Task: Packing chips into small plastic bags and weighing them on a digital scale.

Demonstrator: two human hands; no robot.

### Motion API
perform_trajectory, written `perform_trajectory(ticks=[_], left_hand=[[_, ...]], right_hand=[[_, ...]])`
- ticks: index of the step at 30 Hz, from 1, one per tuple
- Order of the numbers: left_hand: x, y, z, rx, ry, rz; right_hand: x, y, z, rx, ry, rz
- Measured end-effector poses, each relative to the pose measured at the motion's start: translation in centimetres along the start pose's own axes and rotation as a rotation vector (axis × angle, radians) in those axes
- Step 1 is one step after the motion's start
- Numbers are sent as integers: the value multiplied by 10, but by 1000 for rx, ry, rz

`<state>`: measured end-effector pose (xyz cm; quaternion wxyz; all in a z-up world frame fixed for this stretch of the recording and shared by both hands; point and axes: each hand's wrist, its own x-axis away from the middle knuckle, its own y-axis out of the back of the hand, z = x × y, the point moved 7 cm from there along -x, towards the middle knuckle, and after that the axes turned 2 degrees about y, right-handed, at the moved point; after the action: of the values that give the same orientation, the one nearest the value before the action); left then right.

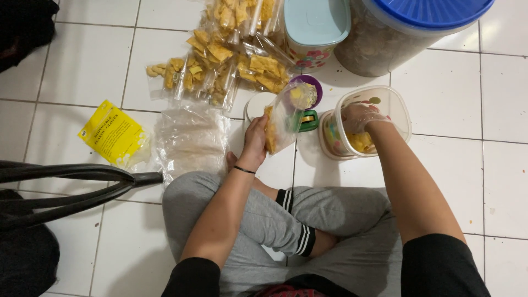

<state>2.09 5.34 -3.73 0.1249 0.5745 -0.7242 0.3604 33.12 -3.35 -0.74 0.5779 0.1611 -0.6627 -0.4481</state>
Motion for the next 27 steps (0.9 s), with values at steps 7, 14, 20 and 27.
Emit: perform_trajectory(ticks=[7,14,20,27], left_hand=[[4,-3,-5,-1,-5,7],[4,-3,-6,18,-13,8],[7,-5,-10,16,-24,4],[5,0,-15,11,-22,-29]], right_hand=[[-12,-3,-22,-157,-97,7],[75,59,17,-601,-95,64],[12,17,-15,-332,-100,-25],[8,5,22,174,-149,-172]])
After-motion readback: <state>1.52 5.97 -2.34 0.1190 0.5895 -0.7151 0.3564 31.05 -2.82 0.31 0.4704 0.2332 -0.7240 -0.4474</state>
